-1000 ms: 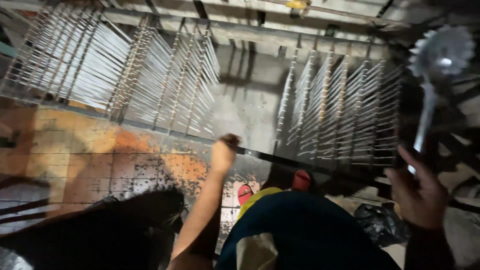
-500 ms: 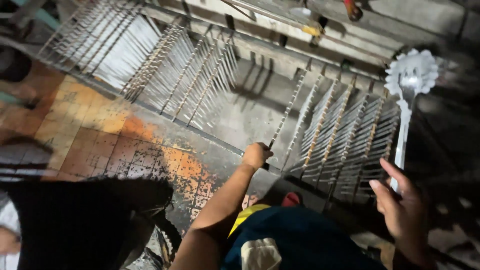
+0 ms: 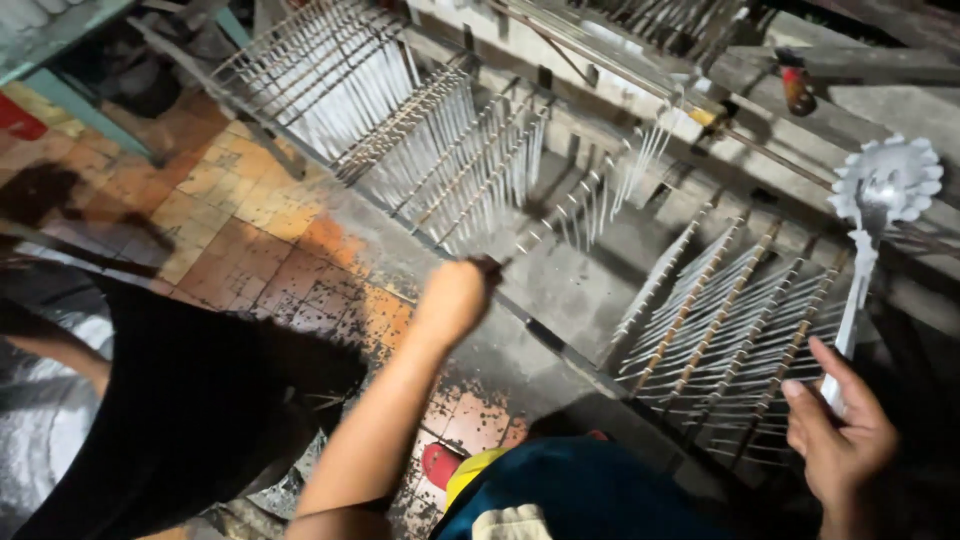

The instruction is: Dipping racks of wicks into a vat of molten wax to build up layers of wax for candle making.

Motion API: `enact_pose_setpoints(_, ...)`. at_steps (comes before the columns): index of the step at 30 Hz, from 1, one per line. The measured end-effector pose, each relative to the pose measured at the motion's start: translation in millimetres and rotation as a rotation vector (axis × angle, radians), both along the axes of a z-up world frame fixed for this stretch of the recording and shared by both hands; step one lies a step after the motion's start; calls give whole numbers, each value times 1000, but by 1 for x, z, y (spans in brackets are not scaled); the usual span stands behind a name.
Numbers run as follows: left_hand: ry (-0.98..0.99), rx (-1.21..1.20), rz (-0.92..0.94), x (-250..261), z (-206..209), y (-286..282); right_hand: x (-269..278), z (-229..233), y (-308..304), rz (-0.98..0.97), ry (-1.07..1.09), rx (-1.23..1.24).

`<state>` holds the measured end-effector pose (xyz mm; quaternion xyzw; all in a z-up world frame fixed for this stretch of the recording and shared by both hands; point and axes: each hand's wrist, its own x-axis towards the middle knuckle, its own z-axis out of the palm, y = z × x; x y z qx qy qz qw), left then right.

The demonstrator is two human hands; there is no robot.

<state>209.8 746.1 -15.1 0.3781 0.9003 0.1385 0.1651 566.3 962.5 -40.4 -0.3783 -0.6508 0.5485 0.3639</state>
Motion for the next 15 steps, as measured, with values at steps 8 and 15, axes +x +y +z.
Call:
enact_pose_setpoints(8, 463, -116, 97, -62, 91, -158, -83, 23, -31, 119, 104, -51)
enact_pose_setpoints(15, 453, -194, 269, -72, 155, -296, -219, 41, -64, 389, 249, -136)
